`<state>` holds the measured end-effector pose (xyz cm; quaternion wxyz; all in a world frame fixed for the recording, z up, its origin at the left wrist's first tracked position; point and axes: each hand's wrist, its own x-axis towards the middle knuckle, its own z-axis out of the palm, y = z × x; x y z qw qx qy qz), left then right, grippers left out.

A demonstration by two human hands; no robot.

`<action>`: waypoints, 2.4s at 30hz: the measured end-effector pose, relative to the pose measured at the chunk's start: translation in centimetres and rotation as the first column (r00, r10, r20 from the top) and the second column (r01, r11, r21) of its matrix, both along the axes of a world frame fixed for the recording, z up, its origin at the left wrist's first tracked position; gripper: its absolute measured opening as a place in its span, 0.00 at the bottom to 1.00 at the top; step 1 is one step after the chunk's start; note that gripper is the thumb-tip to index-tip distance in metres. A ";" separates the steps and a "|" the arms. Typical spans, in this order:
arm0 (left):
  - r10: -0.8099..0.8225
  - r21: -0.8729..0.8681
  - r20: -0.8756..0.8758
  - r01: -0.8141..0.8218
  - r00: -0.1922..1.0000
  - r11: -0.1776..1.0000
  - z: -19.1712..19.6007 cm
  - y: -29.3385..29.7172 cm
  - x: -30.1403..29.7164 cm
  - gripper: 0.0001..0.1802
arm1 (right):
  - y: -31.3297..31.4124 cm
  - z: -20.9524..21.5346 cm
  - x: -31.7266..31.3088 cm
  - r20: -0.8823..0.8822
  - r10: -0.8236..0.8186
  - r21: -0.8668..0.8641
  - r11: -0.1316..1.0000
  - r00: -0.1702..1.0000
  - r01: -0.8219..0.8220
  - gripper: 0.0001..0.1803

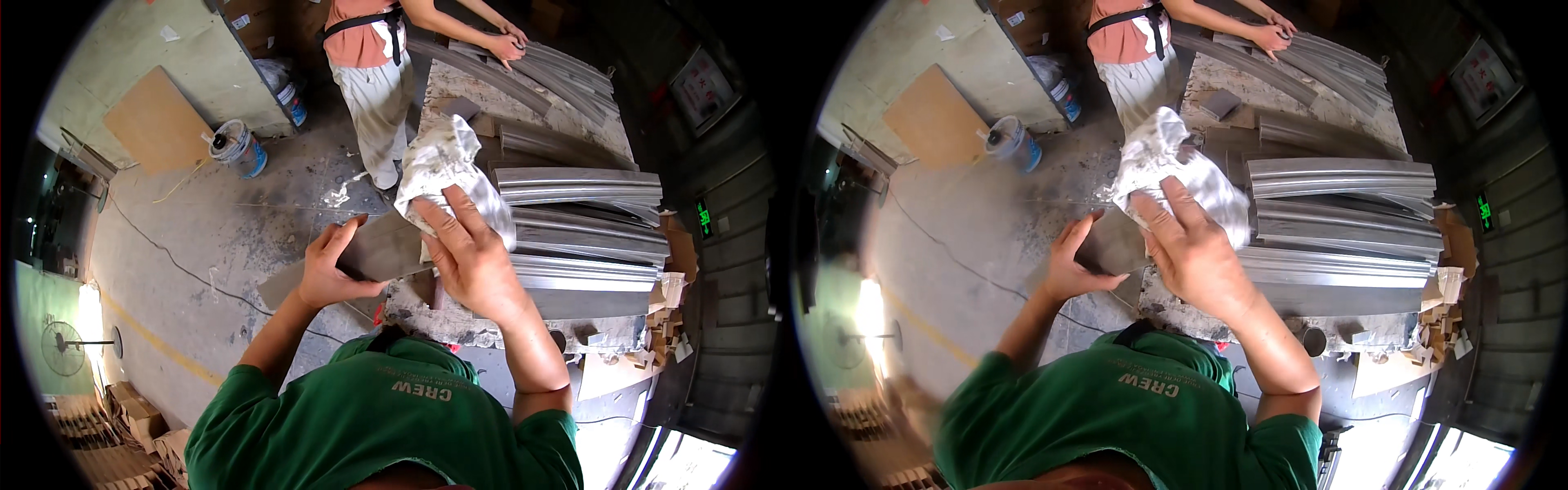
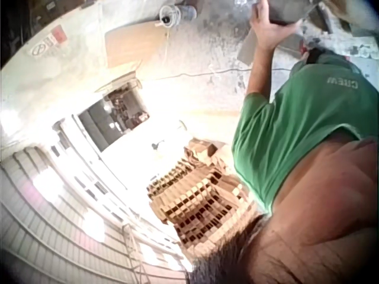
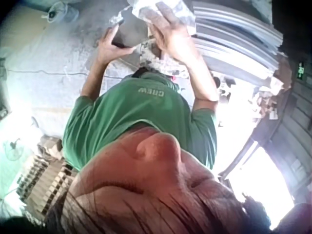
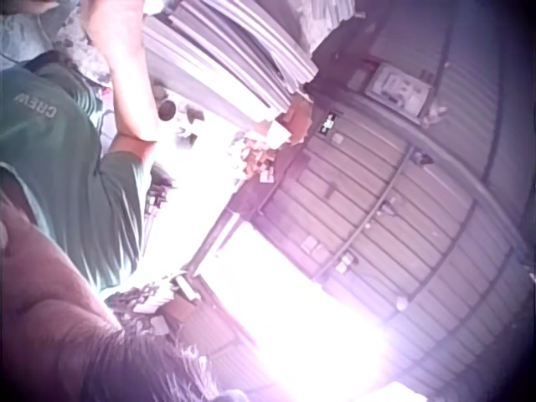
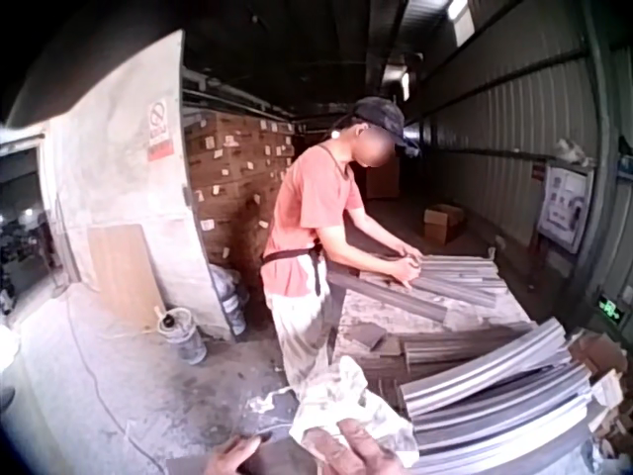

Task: Sanding and cleaning the edges of long grey composite or plastic furniture strips.

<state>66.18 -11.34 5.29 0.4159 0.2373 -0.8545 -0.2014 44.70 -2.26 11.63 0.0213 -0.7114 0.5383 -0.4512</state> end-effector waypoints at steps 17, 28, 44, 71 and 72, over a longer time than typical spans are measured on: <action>-0.180 0.825 -0.341 0.386 0.923 0.414 -1.9 -1.0 5.1 0.53 | 1.2 -5.8 -7.0 0.941 0.093 -0.104 0.994 -0.325 -0.019 0.18; -0.025 0.426 -0.873 0.738 0.487 -0.524 -3.1 0.0 4.8 0.59 | 0.6 -4.8 -2.3 0.979 -0.051 0.048 0.999 0.200 0.018 0.12; -0.123 0.455 -0.862 0.645 0.491 -0.614 -3.3 -0.5 3.9 0.60 | -2.6 -1.0 1.3 0.761 0.090 0.066 0.975 0.643 -0.214 0.21; -0.280 0.776 -0.603 0.466 0.747 -0.426 -2.9 -1.3 3.5 0.55 | -2.0 -2.7 0.5 0.318 0.166 -0.056 0.986 0.934 -0.156 0.24; -0.282 0.773 -0.605 0.466 0.745 -0.430 -2.9 -0.9 3.5 0.55 | -2.1 -3.0 0.4 0.339 0.176 -0.040 0.984 0.924 -0.173 0.25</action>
